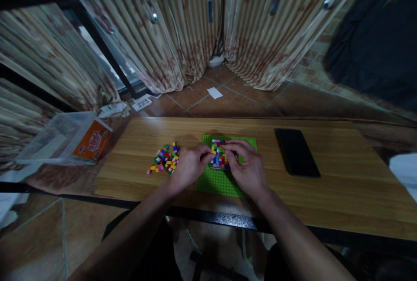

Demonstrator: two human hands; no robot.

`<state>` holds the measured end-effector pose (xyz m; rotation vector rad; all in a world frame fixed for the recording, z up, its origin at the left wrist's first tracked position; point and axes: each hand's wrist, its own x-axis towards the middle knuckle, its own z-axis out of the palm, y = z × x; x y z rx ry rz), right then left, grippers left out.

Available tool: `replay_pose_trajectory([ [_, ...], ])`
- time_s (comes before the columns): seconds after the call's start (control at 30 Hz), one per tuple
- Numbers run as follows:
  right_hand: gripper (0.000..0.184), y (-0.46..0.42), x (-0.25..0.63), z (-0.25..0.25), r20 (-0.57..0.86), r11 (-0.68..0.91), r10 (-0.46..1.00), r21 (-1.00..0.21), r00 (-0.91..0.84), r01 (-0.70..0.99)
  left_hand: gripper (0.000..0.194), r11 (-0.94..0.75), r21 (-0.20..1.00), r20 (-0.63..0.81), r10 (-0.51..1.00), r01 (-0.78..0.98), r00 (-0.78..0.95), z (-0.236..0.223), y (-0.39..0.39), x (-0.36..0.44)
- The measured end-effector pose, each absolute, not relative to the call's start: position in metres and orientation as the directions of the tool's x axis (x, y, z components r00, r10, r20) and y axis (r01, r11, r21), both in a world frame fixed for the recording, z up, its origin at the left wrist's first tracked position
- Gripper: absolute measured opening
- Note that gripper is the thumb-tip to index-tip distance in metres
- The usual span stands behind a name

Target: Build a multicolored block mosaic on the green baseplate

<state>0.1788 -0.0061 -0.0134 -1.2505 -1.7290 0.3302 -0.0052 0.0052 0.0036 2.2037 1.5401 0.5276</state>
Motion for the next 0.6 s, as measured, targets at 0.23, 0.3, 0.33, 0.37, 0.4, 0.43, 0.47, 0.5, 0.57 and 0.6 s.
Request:
replay_pose_trajectory([
  [0.23, 0.013, -0.0064, 0.1768, -0.0126, 0.516, 0.439, 0.855, -0.660, -0.057, 0.610, 0.025, -0.322, 0.448, 0.074, 0.943, 0.834, 0.324, 0.0029, 0.0029, -0.0061],
  [0.3, 0.013, -0.0063, 0.1765, -0.0132, 0.514, 0.431, 0.856, -0.654, -0.053, 0.621, 0.025, -0.312, 0.447, 0.078, 0.947, 0.838, 0.311, 0.0029, 0.0032, -0.0058],
  [0.33, 0.013, -0.0062, 0.1764, -0.0136, 0.513, 0.428, 0.857, -0.652, -0.051, 0.626, 0.025, -0.308, 0.450, 0.081, 0.949, 0.839, 0.305, 0.0030, 0.0034, -0.0057],
  [0.37, 0.013, -0.0062, 0.1765, -0.0140, 0.513, 0.425, 0.857, -0.651, -0.049, 0.629, 0.024, -0.305, 0.452, 0.084, 0.950, 0.838, 0.300, 0.0031, 0.0037, -0.0057],
  [0.4, 0.013, -0.0061, 0.1766, -0.0145, 0.513, 0.424, 0.857, -0.650, -0.049, 0.631, 0.024, -0.300, 0.456, 0.086, 0.952, 0.838, 0.295, 0.0032, 0.0040, -0.0057],
  [0.43, 0.014, -0.0061, 0.1768, -0.0151, 0.513, 0.425, 0.857, -0.649, -0.049, 0.632, 0.024, -0.298, 0.461, 0.087, 0.952, 0.836, 0.292, 0.0032, 0.0041, -0.0057],
  [0.47, 0.014, -0.0060, 0.1769, -0.0157, 0.513, 0.426, 0.857, -0.648, -0.052, 0.631, 0.025, -0.302, 0.468, 0.089, 0.951, 0.831, 0.296, 0.0031, 0.0041, -0.0057],
  [0.5, 0.014, -0.0060, 0.1771, -0.0163, 0.512, 0.427, 0.857, -0.649, -0.054, 0.630, 0.027, -0.309, 0.475, 0.092, 0.949, 0.824, 0.303, 0.0028, 0.0039, -0.0056],
  [0.57, 0.014, -0.0059, 0.1772, -0.0173, 0.509, 0.428, 0.859, -0.648, -0.060, 0.629, 0.029, -0.328, 0.483, 0.103, 0.942, 0.811, 0.320, 0.0016, 0.0030, -0.0048],
  [0.6, 0.014, -0.0060, 0.1772, -0.0176, 0.508, 0.429, 0.859, -0.647, -0.063, 0.630, 0.029, -0.339, 0.481, 0.113, 0.938, 0.809, 0.326, 0.0009, 0.0023, -0.0042],
])
